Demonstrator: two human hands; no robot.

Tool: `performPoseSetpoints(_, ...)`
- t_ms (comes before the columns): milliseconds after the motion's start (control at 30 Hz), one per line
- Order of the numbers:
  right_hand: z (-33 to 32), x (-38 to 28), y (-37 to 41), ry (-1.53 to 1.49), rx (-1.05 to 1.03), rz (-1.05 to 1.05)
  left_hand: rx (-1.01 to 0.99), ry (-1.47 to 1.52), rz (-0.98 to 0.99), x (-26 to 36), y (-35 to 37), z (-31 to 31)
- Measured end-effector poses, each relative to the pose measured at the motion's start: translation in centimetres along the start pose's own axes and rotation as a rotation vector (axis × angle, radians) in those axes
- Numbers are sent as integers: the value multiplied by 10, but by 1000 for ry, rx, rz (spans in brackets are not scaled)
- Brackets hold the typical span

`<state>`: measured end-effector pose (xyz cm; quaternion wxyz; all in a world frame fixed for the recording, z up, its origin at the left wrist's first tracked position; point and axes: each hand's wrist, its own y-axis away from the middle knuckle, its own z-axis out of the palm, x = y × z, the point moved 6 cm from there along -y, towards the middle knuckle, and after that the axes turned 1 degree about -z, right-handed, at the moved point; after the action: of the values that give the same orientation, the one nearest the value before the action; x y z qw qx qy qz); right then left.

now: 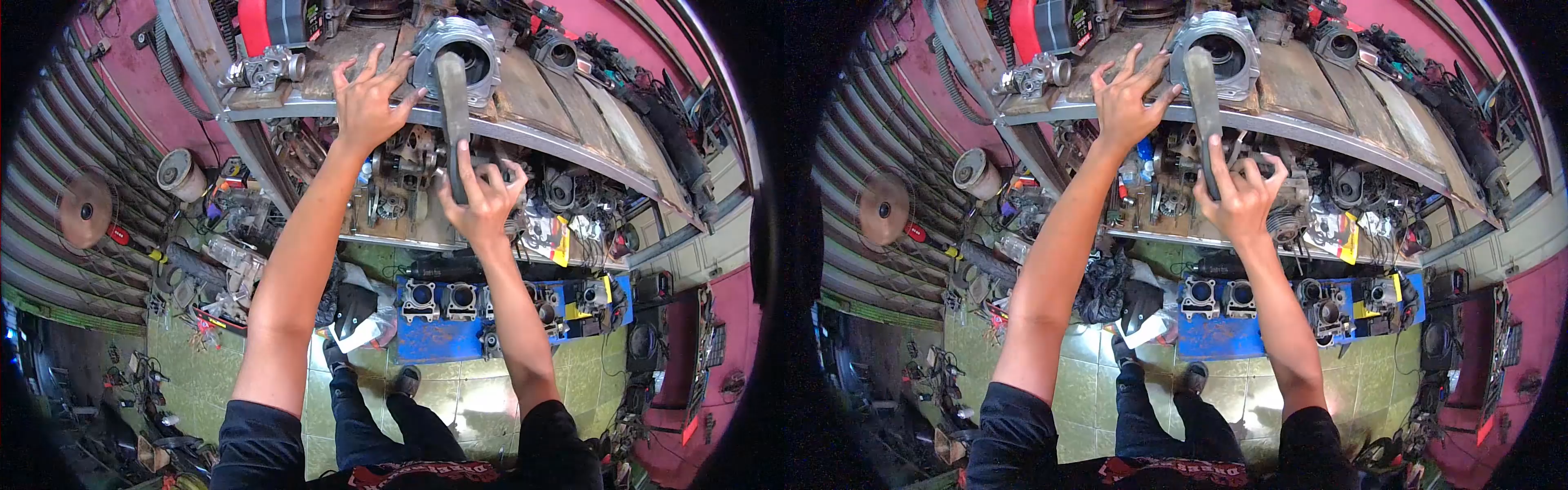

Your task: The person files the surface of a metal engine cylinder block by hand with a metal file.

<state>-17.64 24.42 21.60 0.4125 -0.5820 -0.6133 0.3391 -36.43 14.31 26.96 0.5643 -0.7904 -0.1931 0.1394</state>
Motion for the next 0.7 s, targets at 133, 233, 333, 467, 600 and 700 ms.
performPoseSetpoints(133,-5,9,-34,-3,153,26,-3,-8,-9,1,1,0)
performPoseSetpoints(233,-1,12,-33,50,128,6,-9,-11,-9,2,2,-1)
performPoseSetpoints(333,8,3,-2,-36,44,-42,-12,-17,-10,2,1,-2)
performPoseSetpoints(467,3,2,-8,-46,71,1,-4,-14,-21,1,1,0)
performPoseSetpoints(600,0,9,-21,3,78,0,1,-40,-31,2,2,2)
performPoseSetpoints(700,-4,10,5,6,-16,-23,21,-60,-59,4,1,0)
